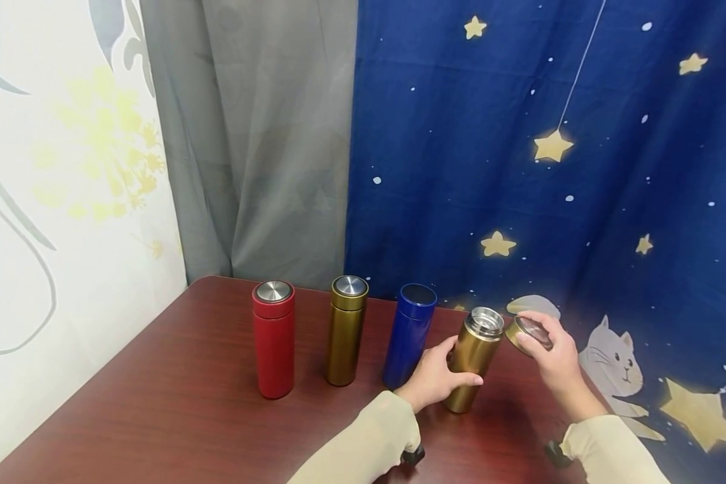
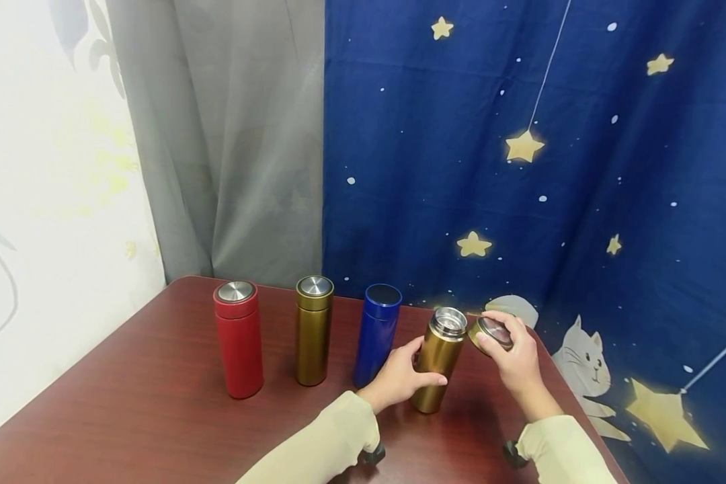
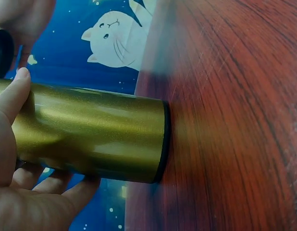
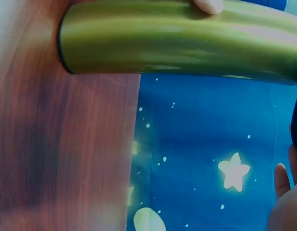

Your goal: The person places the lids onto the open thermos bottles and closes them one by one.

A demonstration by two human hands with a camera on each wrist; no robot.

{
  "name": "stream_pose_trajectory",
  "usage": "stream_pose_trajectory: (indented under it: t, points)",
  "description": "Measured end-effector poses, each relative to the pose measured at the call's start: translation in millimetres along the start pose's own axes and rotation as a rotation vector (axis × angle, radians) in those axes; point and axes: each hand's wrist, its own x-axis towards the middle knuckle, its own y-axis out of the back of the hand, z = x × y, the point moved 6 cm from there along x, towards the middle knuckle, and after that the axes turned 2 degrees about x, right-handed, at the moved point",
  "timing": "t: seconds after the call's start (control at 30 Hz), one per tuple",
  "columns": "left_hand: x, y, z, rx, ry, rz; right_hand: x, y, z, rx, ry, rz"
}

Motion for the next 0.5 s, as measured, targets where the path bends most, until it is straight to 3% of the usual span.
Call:
stream_pose_trajectory:
  t: [0.23,0.5]
  points:
    - [0.0,-0.1,-0.5,-0.007,0.004,-0.013,5.7,-1,-7,0.129,0.004,0.073]
    - [1.5,-0.1,-0.8,0.004,-0.011,-0.009,10.0,-19,-19,0.217,0.027,0.027]
